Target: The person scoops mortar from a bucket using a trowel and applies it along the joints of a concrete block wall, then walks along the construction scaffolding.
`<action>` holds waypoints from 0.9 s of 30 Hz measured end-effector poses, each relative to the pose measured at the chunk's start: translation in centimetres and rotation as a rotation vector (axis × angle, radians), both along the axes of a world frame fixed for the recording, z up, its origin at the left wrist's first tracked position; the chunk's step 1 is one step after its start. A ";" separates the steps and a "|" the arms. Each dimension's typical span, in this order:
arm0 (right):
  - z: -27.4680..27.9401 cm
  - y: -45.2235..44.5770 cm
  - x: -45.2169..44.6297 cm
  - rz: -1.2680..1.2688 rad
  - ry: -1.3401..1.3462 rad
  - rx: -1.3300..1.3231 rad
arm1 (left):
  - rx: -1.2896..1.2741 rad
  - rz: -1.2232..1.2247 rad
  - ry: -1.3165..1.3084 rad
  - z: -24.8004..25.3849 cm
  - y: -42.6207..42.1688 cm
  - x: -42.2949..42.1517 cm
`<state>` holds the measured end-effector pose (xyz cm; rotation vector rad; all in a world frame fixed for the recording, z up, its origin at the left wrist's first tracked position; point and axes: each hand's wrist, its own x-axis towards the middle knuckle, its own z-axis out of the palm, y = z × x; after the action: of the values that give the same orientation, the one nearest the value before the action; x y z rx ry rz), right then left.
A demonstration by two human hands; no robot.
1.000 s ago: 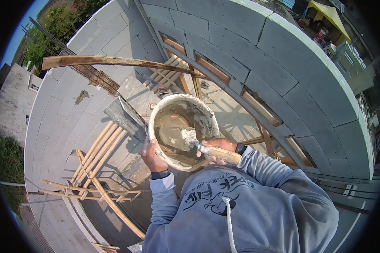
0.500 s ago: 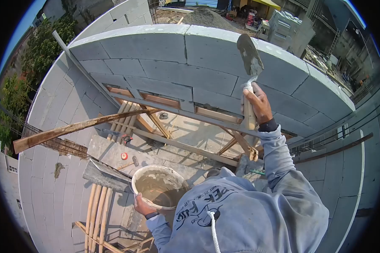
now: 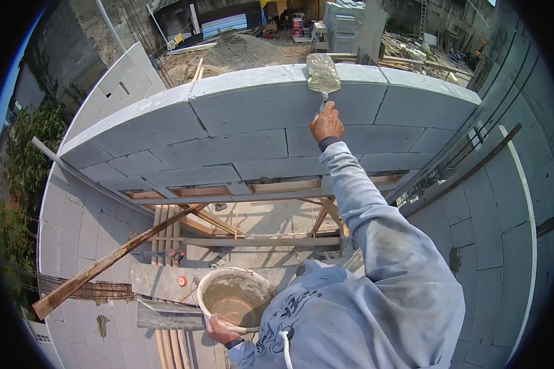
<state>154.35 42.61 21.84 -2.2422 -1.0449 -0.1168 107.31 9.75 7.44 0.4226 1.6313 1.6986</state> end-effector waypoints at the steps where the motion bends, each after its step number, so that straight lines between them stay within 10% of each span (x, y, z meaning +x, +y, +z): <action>1: -0.6 0.2 0.2 -0.001 -0.005 -0.046 | 0.010 -0.013 -0.022 0.1 0.4 0.2; 19: -2.7 -10.6 -1.1 0.355 -0.071 0.145 | -0.025 -0.015 0.026 0.5 4.6 3.5; 27: 8.8 -3.2 1.0 0.876 1.368 0.517 | -0.029 -0.107 0.075 -2.3 4.4 2.2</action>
<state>155.31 39.40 30.60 -0.8149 -0.8712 1.1791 109.55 14.16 5.11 0.5548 1.6551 1.5950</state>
